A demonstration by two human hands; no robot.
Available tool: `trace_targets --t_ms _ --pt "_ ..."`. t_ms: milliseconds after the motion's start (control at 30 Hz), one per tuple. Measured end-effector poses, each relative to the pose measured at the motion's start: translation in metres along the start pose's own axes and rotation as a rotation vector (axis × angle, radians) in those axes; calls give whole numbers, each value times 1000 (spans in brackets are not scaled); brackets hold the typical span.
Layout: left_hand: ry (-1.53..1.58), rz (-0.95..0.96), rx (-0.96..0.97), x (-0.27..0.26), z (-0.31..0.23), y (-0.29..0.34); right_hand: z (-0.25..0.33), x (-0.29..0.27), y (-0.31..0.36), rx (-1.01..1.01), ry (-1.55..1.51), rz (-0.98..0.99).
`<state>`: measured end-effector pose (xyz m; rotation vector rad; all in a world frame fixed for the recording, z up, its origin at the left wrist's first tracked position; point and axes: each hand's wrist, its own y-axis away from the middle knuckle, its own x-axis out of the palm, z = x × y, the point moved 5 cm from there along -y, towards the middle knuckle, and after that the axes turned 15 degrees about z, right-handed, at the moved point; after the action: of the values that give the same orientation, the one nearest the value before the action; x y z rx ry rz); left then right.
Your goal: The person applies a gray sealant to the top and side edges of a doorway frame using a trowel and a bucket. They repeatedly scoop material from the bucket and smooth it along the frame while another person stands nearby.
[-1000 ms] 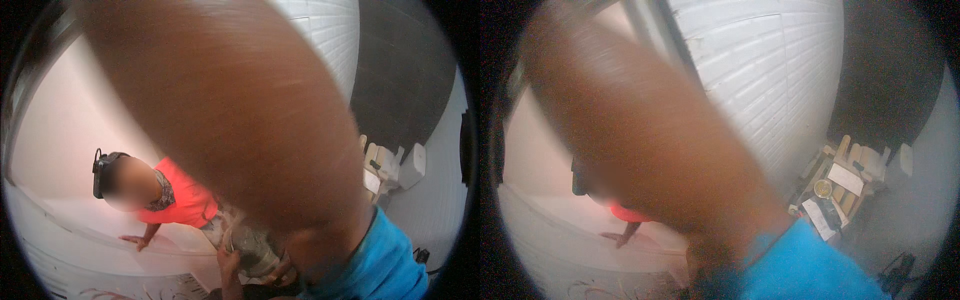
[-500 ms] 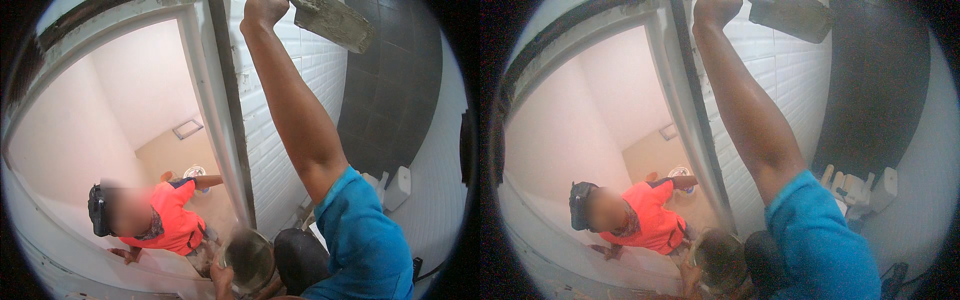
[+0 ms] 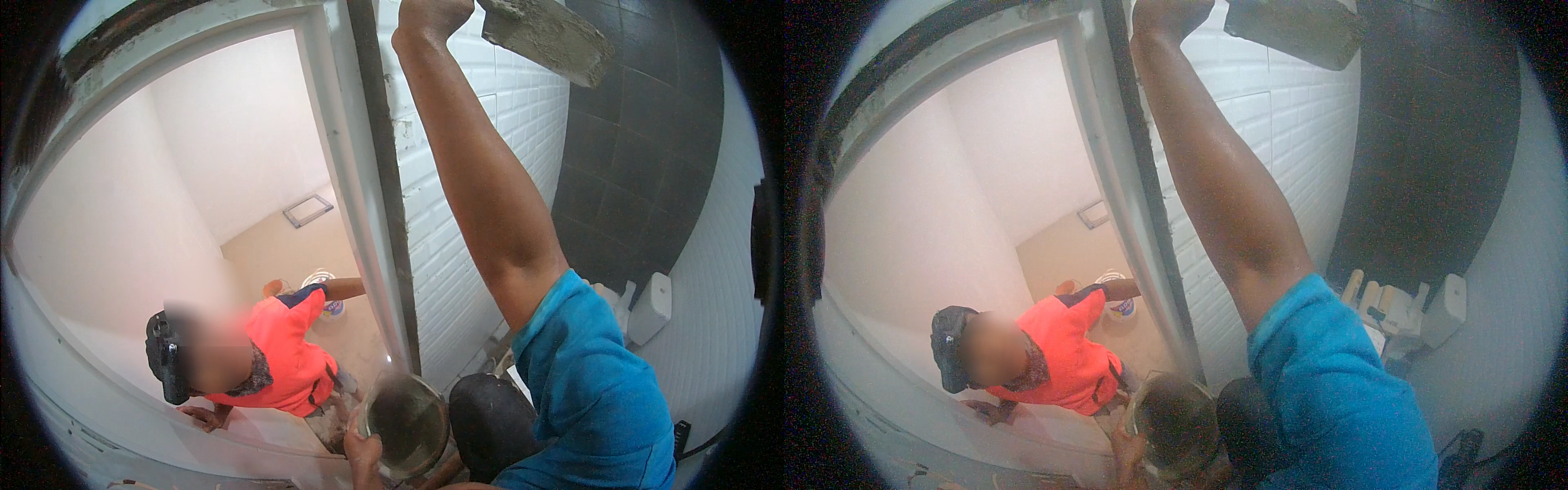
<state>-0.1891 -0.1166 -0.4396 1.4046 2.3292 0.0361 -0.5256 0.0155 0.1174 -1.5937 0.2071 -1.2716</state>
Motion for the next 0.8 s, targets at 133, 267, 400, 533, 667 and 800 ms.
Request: trace_targets --t_ms 133,267,400,533,667,800 --pt "122 34 31 -1 3 2 3 8 -1 7 47 -3" --pt "53 20 21 -5 -9 10 10 17 -9 12 20 16" --pt "-43 -21 34 -11 -23 20 10 26 -22 68 69 126" --pt "-15 27 -63 -17 -28 29 0 38 -40 -18 -6 130" --pt "-9 60 -240 -20 -30 27 -3 24 -29 4 -132 288" --pt "52 74 -194 -17 -30 2 16 -66 93 96 212 362"
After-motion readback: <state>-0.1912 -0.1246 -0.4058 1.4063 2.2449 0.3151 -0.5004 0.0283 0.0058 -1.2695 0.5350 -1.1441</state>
